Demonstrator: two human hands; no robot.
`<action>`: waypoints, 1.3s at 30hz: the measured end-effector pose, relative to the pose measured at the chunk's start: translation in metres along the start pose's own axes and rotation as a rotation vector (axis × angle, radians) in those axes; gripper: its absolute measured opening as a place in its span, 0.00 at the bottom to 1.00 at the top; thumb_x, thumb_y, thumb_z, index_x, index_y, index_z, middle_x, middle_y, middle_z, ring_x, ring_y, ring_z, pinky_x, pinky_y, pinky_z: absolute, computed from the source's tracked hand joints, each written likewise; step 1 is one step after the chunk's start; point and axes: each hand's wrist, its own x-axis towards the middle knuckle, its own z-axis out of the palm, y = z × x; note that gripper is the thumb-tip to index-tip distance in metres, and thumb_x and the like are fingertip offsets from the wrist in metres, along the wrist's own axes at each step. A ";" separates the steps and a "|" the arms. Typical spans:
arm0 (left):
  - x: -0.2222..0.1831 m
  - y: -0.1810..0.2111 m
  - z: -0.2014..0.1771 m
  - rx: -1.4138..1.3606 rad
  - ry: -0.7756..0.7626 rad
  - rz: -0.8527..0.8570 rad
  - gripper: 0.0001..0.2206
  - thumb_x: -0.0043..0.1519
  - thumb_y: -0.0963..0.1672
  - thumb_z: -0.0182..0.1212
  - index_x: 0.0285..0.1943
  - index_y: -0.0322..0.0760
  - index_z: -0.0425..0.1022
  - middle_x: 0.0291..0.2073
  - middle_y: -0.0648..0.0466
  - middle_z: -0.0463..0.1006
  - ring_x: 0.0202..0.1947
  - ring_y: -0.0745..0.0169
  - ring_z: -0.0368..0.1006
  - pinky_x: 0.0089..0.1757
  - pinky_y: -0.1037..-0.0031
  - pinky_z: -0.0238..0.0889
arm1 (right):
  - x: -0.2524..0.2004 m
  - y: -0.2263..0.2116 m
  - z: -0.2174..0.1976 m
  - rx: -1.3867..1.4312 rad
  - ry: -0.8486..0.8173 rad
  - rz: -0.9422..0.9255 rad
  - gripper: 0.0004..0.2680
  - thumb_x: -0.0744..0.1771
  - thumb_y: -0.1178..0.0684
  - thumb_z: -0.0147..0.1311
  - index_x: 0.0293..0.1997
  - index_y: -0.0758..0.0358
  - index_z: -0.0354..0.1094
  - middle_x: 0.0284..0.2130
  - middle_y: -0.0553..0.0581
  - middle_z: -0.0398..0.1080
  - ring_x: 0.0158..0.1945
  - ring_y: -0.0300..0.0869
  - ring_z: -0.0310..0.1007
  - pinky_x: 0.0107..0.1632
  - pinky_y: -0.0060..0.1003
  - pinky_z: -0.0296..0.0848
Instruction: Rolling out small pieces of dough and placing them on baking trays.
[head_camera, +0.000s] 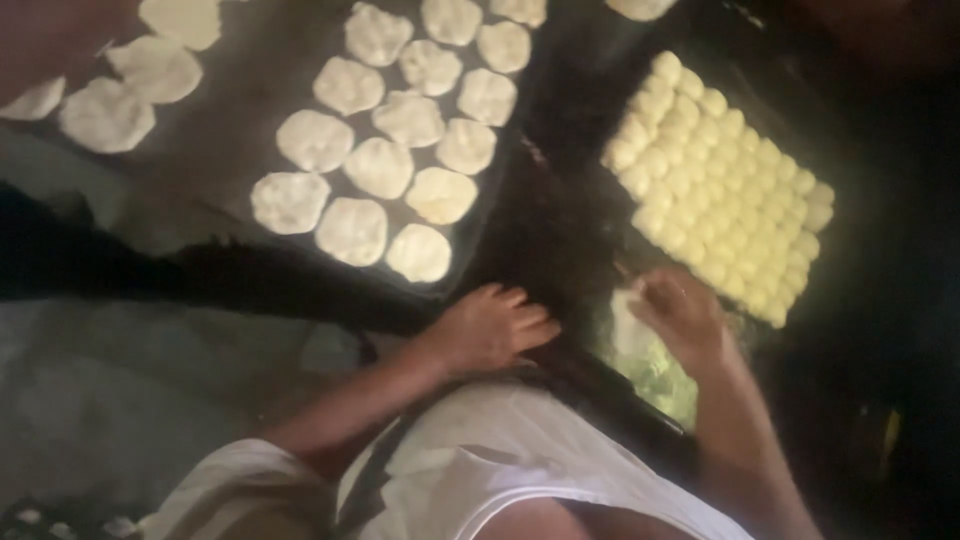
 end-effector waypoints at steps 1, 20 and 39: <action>0.000 -0.002 0.003 -0.008 0.017 -0.017 0.29 0.57 0.56 0.65 0.65 0.44 0.71 0.54 0.52 0.75 0.54 0.49 0.70 0.48 0.57 0.66 | 0.029 -0.034 0.012 -0.019 -0.017 -0.002 0.10 0.63 0.55 0.63 0.47 0.63 0.70 0.38 0.52 0.73 0.41 0.37 0.73 0.44 0.36 0.75; 0.009 -0.018 0.104 0.067 0.200 0.135 0.12 0.67 0.47 0.53 0.56 0.43 0.74 0.44 0.52 0.74 0.46 0.52 0.70 0.44 0.55 0.67 | 0.351 -0.216 0.140 -0.289 0.129 -0.826 0.10 0.72 0.56 0.42 0.52 0.64 0.74 0.49 0.60 0.79 0.53 0.44 0.79 0.57 0.39 0.75; 0.007 0.001 0.005 0.065 0.200 -0.102 0.29 0.53 0.56 0.67 0.60 0.43 0.73 0.46 0.52 0.75 0.47 0.51 0.71 0.39 0.59 0.68 | 0.072 0.027 -0.036 -0.379 0.452 -0.216 0.14 0.62 0.60 0.59 0.53 0.58 0.69 0.47 0.61 0.73 0.49 0.51 0.74 0.52 0.47 0.74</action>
